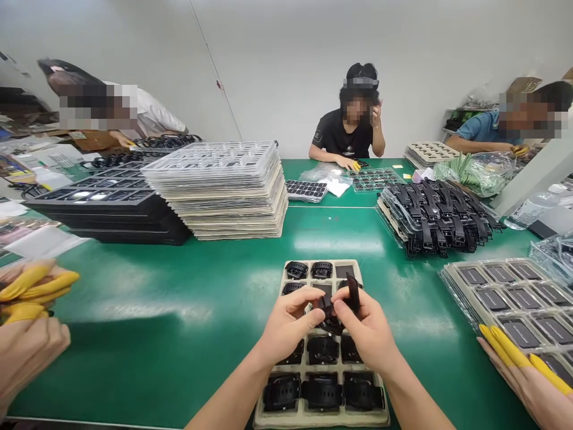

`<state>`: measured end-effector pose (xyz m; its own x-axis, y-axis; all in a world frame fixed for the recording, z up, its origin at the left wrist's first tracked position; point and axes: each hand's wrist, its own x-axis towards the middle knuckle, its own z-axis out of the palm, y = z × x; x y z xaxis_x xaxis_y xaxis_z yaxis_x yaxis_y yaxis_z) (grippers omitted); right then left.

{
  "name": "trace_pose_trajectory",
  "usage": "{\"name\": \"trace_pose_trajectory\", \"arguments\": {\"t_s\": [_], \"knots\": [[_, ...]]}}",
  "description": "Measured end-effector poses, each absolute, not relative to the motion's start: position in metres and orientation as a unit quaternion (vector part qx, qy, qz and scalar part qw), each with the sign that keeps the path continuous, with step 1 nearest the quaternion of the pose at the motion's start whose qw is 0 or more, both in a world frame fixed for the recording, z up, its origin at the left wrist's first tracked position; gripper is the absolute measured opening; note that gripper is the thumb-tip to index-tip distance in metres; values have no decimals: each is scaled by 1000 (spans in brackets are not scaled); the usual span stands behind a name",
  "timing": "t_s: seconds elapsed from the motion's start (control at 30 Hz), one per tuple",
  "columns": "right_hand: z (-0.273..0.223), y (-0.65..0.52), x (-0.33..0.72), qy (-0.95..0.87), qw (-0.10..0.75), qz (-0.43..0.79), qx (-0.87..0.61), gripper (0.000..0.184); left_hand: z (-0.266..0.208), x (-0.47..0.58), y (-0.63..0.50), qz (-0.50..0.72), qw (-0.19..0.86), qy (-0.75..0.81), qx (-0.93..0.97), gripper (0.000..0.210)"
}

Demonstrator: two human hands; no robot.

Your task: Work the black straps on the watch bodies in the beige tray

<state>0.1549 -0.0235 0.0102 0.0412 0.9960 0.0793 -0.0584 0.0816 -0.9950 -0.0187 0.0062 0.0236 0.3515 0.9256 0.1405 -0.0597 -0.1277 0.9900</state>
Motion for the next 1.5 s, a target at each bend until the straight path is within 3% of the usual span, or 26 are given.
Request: {"name": "trace_pose_trajectory", "arguments": {"t_s": [0.2, 0.33, 0.5, 0.63, 0.73, 0.83, 1.03, 1.2, 1.3, 1.37, 1.5], "knots": [[6, -24, 148, -556, 547, 412, -472, 26, 16, -18, 5, 419, 569, 368, 604, 35], [2, -26, 152, -598, 582, 324, -446, 49, 16, -17, 4, 424, 574, 387, 583, 27], [0, -25, 160, -664, 572, 245, -415, 21, 18, -19, 3, 411, 567, 367, 612, 22], [-9, -28, 152, -547, 658, 303, -420, 23, 11, -20, 3, 428, 522, 381, 632, 22], [-16, -28, 147, -509, 673, 328, -425, 23, 8, -20, 3, 439, 506, 382, 637, 22], [-15, -26, 148, -537, 659, 305, -430, 24, 10, -20, 4, 442, 493, 383, 644, 21], [-5, -22, 155, -658, 554, 271, -432, 17, 16, -19, 5, 454, 505, 381, 627, 21], [-10, -23, 150, -534, 601, 414, -425, 25, 14, -16, 6, 460, 628, 313, 544, 37], [-9, -23, 148, -503, 607, 470, -397, 29, 11, -16, 7, 472, 634, 293, 539, 23], [-8, -23, 149, -514, 602, 475, -384, 29, 9, -14, 8, 493, 614, 292, 543, 19], [-10, -24, 150, -572, 584, 410, -404, 28, 4, -9, 8, 522, 609, 309, 512, 29]]}}
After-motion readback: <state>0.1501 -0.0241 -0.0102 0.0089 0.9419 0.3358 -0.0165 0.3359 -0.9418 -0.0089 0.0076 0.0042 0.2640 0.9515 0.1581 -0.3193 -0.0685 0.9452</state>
